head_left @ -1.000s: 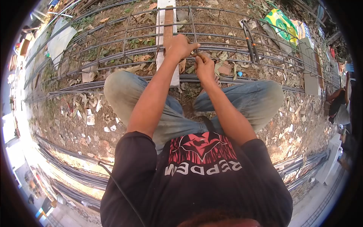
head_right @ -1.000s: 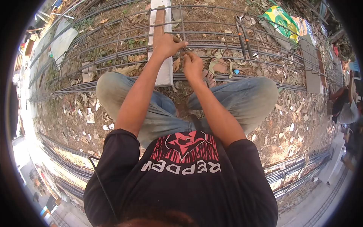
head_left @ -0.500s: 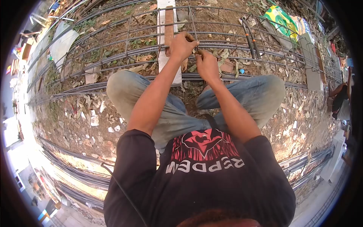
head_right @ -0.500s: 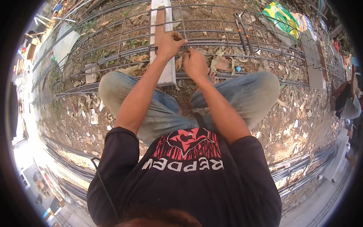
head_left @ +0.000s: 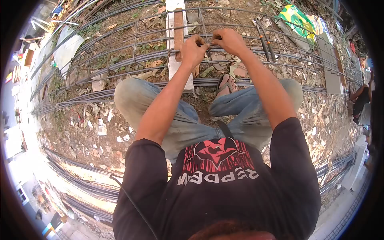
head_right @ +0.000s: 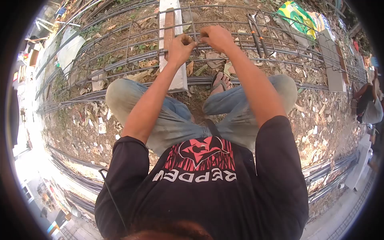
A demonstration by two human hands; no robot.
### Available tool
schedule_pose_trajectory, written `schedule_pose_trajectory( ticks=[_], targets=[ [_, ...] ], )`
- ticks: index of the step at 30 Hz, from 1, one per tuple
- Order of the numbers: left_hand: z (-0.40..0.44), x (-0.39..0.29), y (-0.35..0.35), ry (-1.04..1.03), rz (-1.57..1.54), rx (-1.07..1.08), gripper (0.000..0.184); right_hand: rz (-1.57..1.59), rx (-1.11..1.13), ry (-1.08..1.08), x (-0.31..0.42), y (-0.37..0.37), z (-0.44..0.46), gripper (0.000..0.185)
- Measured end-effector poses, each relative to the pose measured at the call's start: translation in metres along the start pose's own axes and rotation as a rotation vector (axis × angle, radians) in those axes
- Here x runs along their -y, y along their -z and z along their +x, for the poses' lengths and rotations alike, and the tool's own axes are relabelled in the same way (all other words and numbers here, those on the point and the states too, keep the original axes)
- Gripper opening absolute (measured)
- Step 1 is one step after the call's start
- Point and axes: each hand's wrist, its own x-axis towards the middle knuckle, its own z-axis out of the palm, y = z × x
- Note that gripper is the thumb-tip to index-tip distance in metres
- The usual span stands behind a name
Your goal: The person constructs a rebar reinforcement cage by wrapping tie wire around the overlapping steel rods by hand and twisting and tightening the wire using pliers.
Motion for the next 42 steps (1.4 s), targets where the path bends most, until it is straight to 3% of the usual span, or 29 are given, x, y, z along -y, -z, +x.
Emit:
schedule_pose_trajectory(
  ticks=[5,8,14,17,20,23,25,29,30,33,36,39,42],
  targets=[
    [-0.002,0.003,-0.007,-0.001,-0.068,-0.063,0.025,0.028,0.022,-0.135,0.007,-0.008,-0.004,0.023],
    [-0.003,-0.001,-0.004,-0.013,-0.042,-0.101,0.028,0.02,-0.019,-0.089,-0.001,-0.021,0.004,0.022],
    [-0.012,-0.005,0.0,-0.144,-0.022,-0.044,0.021,-0.013,0.314,-0.097,-0.013,-0.009,0.032,0.027],
    [-0.014,0.001,-0.002,-0.369,0.196,-0.188,0.018,-0.083,0.345,-0.004,-0.018,-0.009,0.03,0.029],
    [-0.018,-0.006,-0.002,-0.346,0.231,-0.21,0.018,0.006,-0.702,0.049,0.007,-0.032,-0.041,0.028],
    [-0.017,-0.005,-0.005,-0.279,0.2,-0.179,0.02,0.339,-0.606,-0.401,0.032,-0.055,-0.084,0.03],
    [-0.021,-0.006,-0.002,-0.233,0.223,-0.152,0.02,0.615,-0.521,-0.545,0.002,-0.112,-0.078,0.032],
    [-0.025,-0.014,-0.002,-0.143,0.254,-0.099,0.018,1.33,-0.363,-0.621,0.026,-0.08,-0.077,0.035],
    [-0.026,-0.013,-0.004,-0.144,0.249,-0.116,0.017,1.39,-0.335,-0.647,0.027,-0.079,-0.074,0.032],
    [-0.037,-0.015,-0.005,-0.149,0.282,-0.168,0.016,1.198,-0.313,-0.636,0.022,-0.085,-0.072,0.032],
    [-0.047,-0.02,-0.009,-0.214,0.378,-0.233,0.015,0.661,-0.272,-0.319,0.019,-0.095,-0.073,0.033],
    [-0.052,-0.012,-0.015,-0.323,0.433,-0.281,0.014,0.276,-0.396,-0.21,0.038,-0.098,-0.069,0.032],
    [-0.055,-0.004,-0.013,-0.364,0.459,-0.253,0.014,0.526,-0.283,-0.309,0.032,-0.084,-0.064,0.032]
  ],
)
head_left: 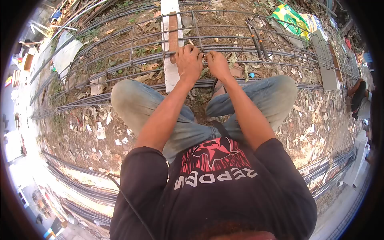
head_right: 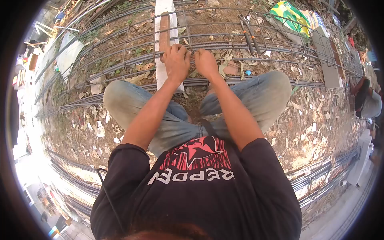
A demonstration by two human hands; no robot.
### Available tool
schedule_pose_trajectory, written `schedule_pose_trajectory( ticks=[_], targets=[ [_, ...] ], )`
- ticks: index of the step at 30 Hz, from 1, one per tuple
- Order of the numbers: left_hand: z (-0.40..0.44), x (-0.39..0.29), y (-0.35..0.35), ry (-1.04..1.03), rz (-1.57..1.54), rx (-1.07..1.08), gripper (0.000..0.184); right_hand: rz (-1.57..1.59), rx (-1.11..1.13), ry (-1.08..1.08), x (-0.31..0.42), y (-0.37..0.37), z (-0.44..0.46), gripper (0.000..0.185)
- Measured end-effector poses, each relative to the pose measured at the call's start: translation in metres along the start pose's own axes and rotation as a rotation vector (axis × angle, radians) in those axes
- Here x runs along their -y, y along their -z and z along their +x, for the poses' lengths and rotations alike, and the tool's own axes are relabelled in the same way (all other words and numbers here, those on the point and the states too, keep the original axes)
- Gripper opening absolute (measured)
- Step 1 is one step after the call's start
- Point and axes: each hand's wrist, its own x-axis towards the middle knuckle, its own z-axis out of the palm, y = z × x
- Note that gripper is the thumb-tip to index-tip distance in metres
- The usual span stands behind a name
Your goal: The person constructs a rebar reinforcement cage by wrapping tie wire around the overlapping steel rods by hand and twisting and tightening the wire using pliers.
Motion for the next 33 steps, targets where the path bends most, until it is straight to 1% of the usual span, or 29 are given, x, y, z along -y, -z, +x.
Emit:
schedule_pose_trajectory(
  ticks=[1,2,5,8,11,14,17,20,23,24,25,26,28,31,32,33],
  targets=[
    [-0.002,0.001,-0.001,-0.022,0.012,-0.008,0.014,0.097,0.044,-0.038,-0.003,0.004,0.008,0.033],
    [-0.004,0.001,-0.002,-0.045,0.023,-0.013,0.014,0.163,0.129,-0.142,-0.001,0.01,0.019,0.031],
    [-0.008,0.004,-0.012,-0.109,0.034,-0.07,0.014,-0.119,0.269,0.009,0.012,0.016,0.053,0.029],
    [-0.008,0.002,-0.016,-0.091,0.021,-0.084,0.013,-0.705,0.469,0.277,0.043,0.026,0.079,0.03],
    [-0.008,-0.002,-0.014,-0.093,0.023,-0.08,0.018,-0.722,0.54,0.075,0.106,0.046,0.069,0.03],
    [-0.006,-0.003,-0.009,-0.052,0.079,0.005,0.019,-0.958,0.495,0.32,0.111,0.039,0.069,0.03],
    [0.012,-0.011,0.029,-0.079,0.221,0.191,0.024,-0.71,0.069,0.25,0.129,0.066,0.058,0.031],
    [0.042,-0.009,0.068,0.243,0.136,0.648,0.033,-0.272,-0.145,0.071,0.1,0.092,0.032,0.043],
    [0.056,-0.001,0.058,0.255,-0.044,0.52,0.042,0.058,0.068,-0.158,0.029,0.046,-0.003,0.044],
    [0.062,-0.01,0.06,0.24,-0.088,0.585,0.047,0.199,0.147,-0.227,0.01,0.025,-0.012,0.045],
    [0.062,-0.01,0.048,0.23,-0.056,0.564,0.046,0.344,0.224,-0.294,0.003,0.01,-0.016,0.045],
    [0.058,-0.007,0.031,0.22,-0.023,0.549,0.045,0.38,0.212,-0.261,0.005,0.002,-0.017,0.044],
    [0.055,-0.004,0.02,0.204,0.006,0.506,0.04,0.445,0.176,-0.186,0.009,-0.007,-0.01,0.04],
    [0.056,-0.001,0.022,0.17,0.046,0.488,0.037,0.28,0.174,-0.174,0.006,-0.007,0.003,0.037],
    [0.056,-0.001,0.022,0.173,0.054,0.485,0.036,0.292,0.148,-0.137,0.005,-0.009,0.004,0.037],
    [0.054,0.0,0.022,0.177,0.064,0.482,0.035,0.318,0.137,-0.146,0.002,-0.01,0.002,0.037]
  ],
)
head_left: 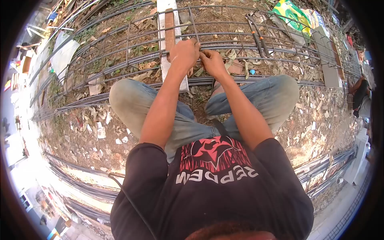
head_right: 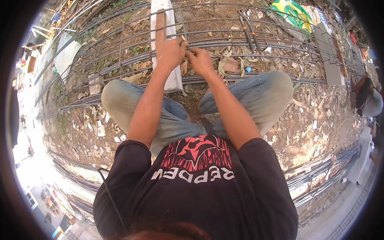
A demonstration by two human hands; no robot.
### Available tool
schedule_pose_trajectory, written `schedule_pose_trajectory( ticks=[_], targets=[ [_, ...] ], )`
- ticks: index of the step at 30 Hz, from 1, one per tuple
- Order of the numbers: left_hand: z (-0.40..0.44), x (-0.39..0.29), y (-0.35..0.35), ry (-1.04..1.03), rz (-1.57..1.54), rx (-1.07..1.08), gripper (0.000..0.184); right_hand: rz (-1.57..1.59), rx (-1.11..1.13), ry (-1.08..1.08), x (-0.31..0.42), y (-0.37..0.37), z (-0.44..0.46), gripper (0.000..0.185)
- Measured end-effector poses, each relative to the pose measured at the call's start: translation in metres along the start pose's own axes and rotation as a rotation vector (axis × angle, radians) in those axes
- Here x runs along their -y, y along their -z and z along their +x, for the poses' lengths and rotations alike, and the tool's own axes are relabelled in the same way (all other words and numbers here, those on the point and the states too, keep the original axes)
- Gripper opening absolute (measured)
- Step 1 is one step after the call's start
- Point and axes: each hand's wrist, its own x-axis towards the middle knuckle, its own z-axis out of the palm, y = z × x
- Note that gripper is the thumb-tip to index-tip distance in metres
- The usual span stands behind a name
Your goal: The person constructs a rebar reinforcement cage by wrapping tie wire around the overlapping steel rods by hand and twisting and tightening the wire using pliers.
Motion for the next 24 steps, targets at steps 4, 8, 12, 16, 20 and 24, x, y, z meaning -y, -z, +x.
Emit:
schedule_pose_trajectory(
  ticks=[4,8,12,16,20,24],
  targets=[
    [-0.002,0.005,-0.007,0.061,0.066,0.01,0.034,-0.152,-0.096,0.12,0.009,0.001,-0.007,0.036],
    [-0.008,0.002,-0.005,0.112,0.042,-0.006,0.034,-0.18,-0.146,0.174,0.007,0.006,-0.001,0.034],
    [-0.018,0.018,-0.04,0.178,-0.25,-0.032,0.033,-0.193,0.0,0.005,0.027,0.024,0.015,0.037],
    [-0.034,0.002,-0.065,0.565,-1.337,0.135,0.032,-0.909,0.149,0.083,0.091,0.03,0.025,0.033],
    [-0.038,-0.011,-0.067,0.676,-1.572,0.104,0.03,-1.422,0.361,0.317,0.119,0.014,0.035,0.035],
    [-0.041,-0.003,-0.066,0.459,-1.108,-0.062,0.039,-1.292,0.146,0.296,0.15,0.063,0.046,0.039]
  ],
)
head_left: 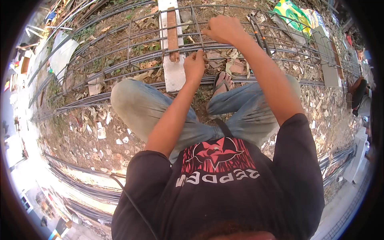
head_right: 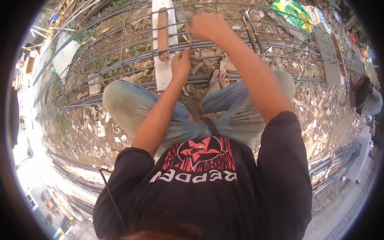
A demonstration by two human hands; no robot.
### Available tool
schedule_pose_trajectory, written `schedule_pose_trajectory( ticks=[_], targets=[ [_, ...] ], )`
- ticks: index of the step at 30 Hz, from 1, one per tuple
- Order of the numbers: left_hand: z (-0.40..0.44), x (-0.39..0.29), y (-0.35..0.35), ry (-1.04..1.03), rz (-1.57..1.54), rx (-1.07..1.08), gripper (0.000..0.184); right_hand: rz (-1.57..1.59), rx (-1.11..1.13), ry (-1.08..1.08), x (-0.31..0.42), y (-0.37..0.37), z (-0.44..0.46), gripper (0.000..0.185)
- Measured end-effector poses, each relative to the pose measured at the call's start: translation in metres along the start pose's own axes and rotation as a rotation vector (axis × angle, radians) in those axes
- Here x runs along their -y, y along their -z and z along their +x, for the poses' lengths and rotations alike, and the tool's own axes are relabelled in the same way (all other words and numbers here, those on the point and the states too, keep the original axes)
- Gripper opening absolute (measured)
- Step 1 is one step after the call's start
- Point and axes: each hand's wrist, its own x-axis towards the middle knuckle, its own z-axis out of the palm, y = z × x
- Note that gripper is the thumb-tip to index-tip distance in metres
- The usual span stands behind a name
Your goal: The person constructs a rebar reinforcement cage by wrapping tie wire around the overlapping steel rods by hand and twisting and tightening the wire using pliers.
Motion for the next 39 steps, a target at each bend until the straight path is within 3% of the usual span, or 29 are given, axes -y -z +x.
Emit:
schedule_pose_trajectory(
  ticks=[2,3,4,8,10,11,14,17,18,20,23,26,27,29,31,33,36,39],
  targets=[
    [-0.003,-0.009,0.003,-0.264,0.454,-0.117,0.047,0.034,-0.226,-0.128,-0.05,-0.003,-0.009,0.046],
    [-0.016,-0.032,0.003,-0.168,0.479,-0.106,0.056,0.04,-0.408,-0.169,-0.077,-0.015,-0.019,0.051],
    [-0.012,-0.037,0.003,-0.154,0.519,-0.122,0.056,-0.054,-0.439,-0.234,-0.105,-0.03,-0.029,0.058],
    [0.0,-0.043,0.003,-0.146,0.587,-0.165,0.057,-0.096,-0.316,-0.459,-0.154,-0.071,-0.061,0.074],
    [0.009,-0.036,0.0,-0.143,0.556,-0.156,0.057,-0.042,-0.285,-0.464,-0.155,-0.079,-0.067,0.075],
    [0.012,-0.034,0.0,-0.093,0.498,-0.105,0.048,-0.012,-0.27,-0.466,-0.155,-0.08,-0.069,0.076],
    [0.013,-0.025,0.001,0.205,-0.19,0.066,0.039,0.238,-0.014,-0.553,-0.172,-0.08,-0.065,0.07],
    [0.023,-0.009,0.003,0.388,-0.624,0.161,0.034,0.158,-0.018,-0.575,-0.174,-0.087,-0.058,0.064],
    [0.024,-0.006,0.003,0.373,-0.624,0.18,0.037,0.125,-0.046,-0.565,-0.176,-0.089,-0.056,0.062],
    [0.02,-0.007,0.005,0.347,-0.62,0.217,0.043,0.063,-0.098,-0.546,-0.174,-0.093,-0.054,0.058],
    [0.009,-0.033,0.013,0.266,0.01,0.136,0.053,-0.006,-0.34,-0.55,-0.173,-0.089,-0.065,0.055],
    [-0.012,-0.062,0.007,-0.26,1.002,-0.049,0.062,0.279,-0.254,-0.639,-0.172,-0.06,-0.07,0.052],
    [-0.012,-0.062,0.005,-0.303,1.016,-0.071,0.058,0.405,-0.32,-0.569,-0.165,-0.053,-0.076,0.043],
    [-0.001,-0.057,0.006,-0.352,0.997,-0.081,0.054,1.263,-0.191,-0.621,-0.12,-0.033,-0.109,0.033],
    [0.003,-0.055,0.005,-0.407,0.985,-0.105,0.05,1.828,-0.053,-0.491,-0.08,-0.042,-0.141,0.027],
    [0.004,-0.055,0.004,-0.464,0.983,-0.149,0.047,2.039,0.041,-0.449,-0.032,-0.048,-0.167,0.025],
    [0.028,-0.033,0.011,-0.404,0.877,-0.098,0.051,1.971,0.104,-0.558,0.02,-0.097,-0.186,0.027],
    [0.033,-0.031,0.017,-0.098,0.347,0.109,0.057,1.908,0.21,-0.614,0.049,-0.115,-0.194,0.032]
  ],
)
